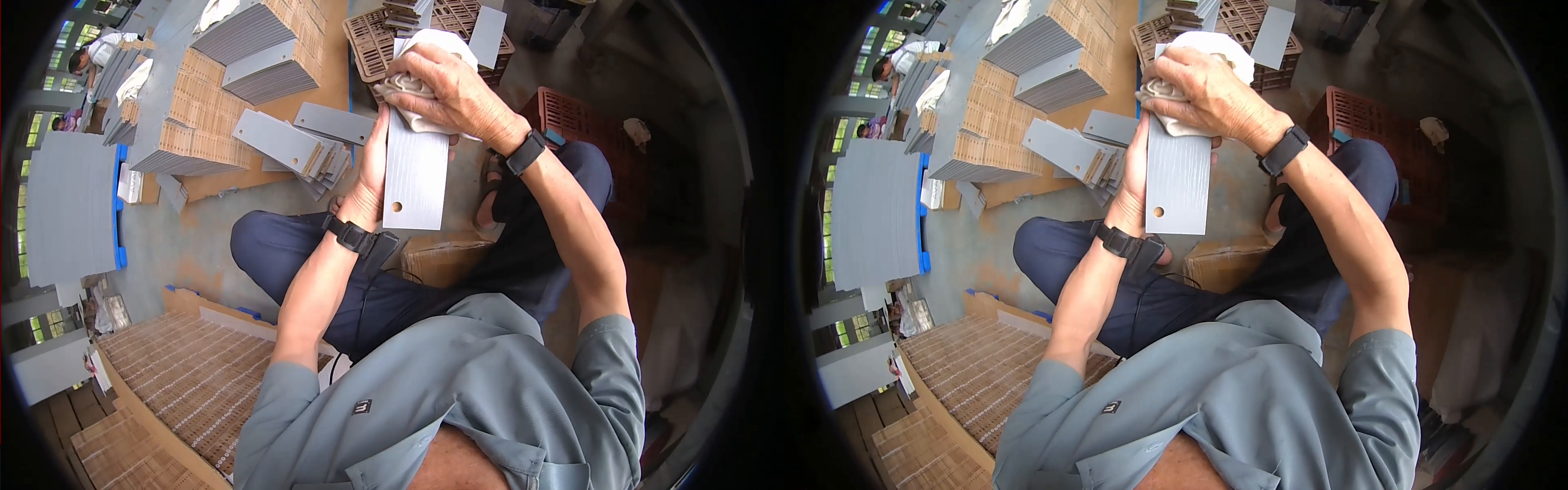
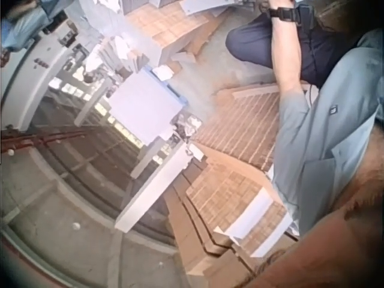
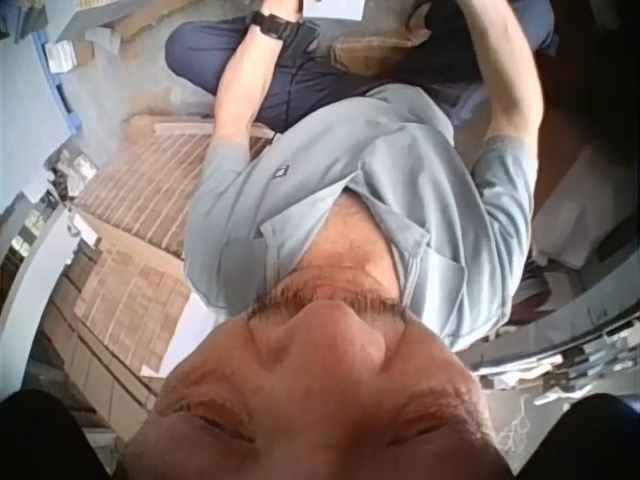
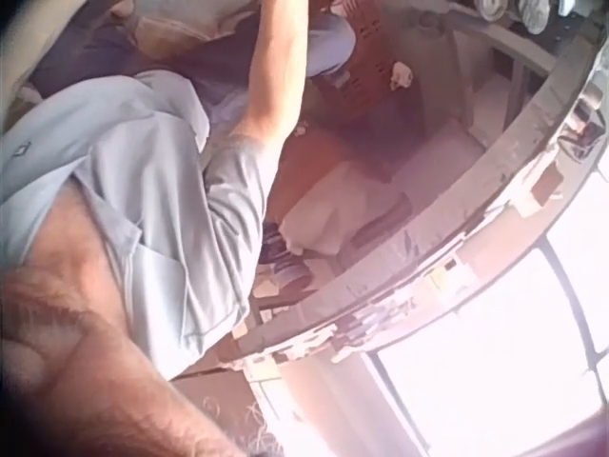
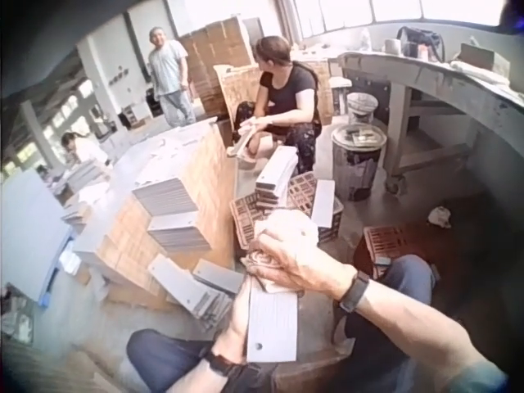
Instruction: Clean individual manufacturing boards with a cloth and stack them neatly onto a pile.
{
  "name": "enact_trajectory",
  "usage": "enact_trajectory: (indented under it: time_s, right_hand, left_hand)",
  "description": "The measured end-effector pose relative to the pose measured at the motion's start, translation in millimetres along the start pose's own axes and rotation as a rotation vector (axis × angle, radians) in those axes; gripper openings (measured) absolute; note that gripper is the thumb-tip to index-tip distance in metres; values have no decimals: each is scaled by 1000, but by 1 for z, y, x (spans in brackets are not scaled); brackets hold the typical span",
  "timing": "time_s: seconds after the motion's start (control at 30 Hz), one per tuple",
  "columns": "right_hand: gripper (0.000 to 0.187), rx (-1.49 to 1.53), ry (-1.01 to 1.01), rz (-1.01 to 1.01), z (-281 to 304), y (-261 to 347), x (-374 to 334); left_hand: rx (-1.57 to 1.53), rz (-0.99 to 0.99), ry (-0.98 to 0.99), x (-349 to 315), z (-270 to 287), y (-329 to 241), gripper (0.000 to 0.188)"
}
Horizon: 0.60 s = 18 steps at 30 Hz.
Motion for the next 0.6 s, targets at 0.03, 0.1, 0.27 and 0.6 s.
enact_trajectory:
  time_s: [0.03,0.1,0.27,0.6]
  right_hand:
    - [34,70,31,-17,-9,10,-5]
    - [30,247,117,-67,-27,31,-24]
    - [30,655,295,-41,-55,123,-80]
    - [27,793,728,-673,66,170,-215]
  left_hand:
    - [25,-40,-18,-1,8,-3,80]
    - [69,-81,-143,-5,11,-13,77]
    - [23,-213,-106,-4,17,-45,80]
    - [-24,-221,59,18,-6,-47,83]
Point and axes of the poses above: each hand's wrist, its own x-axis towards the middle knuckle, its own z-axis out of the back of the hand, y = z × x, the point moved 8 cm from there along x, towards the middle knuckle, and after that the axes turned 7 degrees about z, right-handed, at the moved point
